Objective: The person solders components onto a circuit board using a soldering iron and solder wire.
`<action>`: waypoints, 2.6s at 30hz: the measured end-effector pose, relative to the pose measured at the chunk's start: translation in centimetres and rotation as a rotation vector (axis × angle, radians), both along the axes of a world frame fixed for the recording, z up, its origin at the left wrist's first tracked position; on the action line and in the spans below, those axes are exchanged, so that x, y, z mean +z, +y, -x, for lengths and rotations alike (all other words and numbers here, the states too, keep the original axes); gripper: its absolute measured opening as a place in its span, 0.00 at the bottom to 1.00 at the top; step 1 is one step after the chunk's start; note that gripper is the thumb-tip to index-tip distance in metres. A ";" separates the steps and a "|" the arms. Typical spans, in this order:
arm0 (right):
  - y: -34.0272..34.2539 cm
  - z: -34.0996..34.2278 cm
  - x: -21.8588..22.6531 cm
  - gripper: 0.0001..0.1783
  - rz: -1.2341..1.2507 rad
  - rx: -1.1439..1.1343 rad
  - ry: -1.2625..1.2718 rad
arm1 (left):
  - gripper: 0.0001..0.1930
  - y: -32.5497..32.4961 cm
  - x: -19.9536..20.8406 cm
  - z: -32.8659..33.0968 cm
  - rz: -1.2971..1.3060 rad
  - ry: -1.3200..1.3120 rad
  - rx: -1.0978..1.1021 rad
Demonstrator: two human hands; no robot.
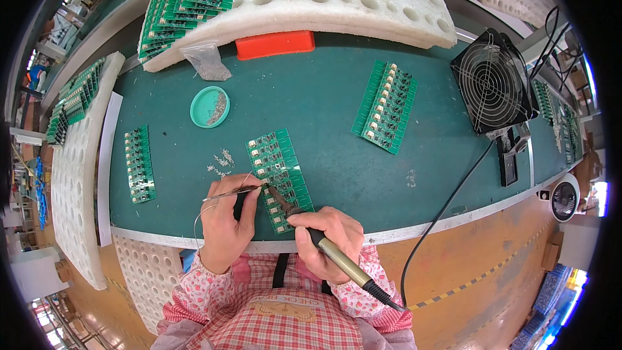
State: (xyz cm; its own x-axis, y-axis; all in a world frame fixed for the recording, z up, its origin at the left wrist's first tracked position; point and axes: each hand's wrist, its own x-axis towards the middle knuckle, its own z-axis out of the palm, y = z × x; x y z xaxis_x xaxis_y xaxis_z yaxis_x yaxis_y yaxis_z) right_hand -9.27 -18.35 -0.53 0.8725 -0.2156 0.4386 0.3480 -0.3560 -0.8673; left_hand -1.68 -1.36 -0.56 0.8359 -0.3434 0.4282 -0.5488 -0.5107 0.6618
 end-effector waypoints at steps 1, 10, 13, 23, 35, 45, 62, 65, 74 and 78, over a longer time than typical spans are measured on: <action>0.0 0.0 0.0 0.06 -0.003 -0.003 -0.005 | 0.11 0.0 0.0 0.0 -0.005 0.005 0.005; -0.3 0.9 -0.6 0.09 -0.025 -0.095 -0.039 | 0.10 0.1 0.0 0.0 0.006 0.012 -0.006; -0.3 0.4 -0.5 0.12 0.055 -0.115 -0.088 | 0.10 0.1 0.1 0.1 0.006 0.018 0.004; 0.6 -0.3 0.0 0.23 0.387 -0.177 -0.060 | 0.09 3.3 1.5 0.3 0.023 0.119 0.199; 0.5 -0.1 -0.2 0.20 0.427 -0.158 -0.020 | 0.07 4.5 0.6 0.3 -0.017 0.093 0.268; 0.4 0.0 -0.3 0.19 0.420 -0.152 -0.022 | 0.07 4.5 0.4 0.2 -0.074 0.061 0.272; 0.2 0.2 -0.2 0.18 0.405 -0.142 -0.013 | 0.08 4.5 0.4 -0.2 -0.122 0.000 0.234; 0.2 0.2 -0.2 0.19 0.404 -0.141 -0.010 | 0.09 4.5 0.4 -0.1 -0.115 0.011 0.235; 0.2 0.3 -0.2 0.19 0.402 -0.140 -0.010 | 0.09 4.5 0.5 0.1 -0.123 0.001 0.246; 0.2 0.2 -0.3 0.19 0.397 -0.138 -0.017 | 0.09 4.5 0.5 0.0 -0.115 -0.002 0.223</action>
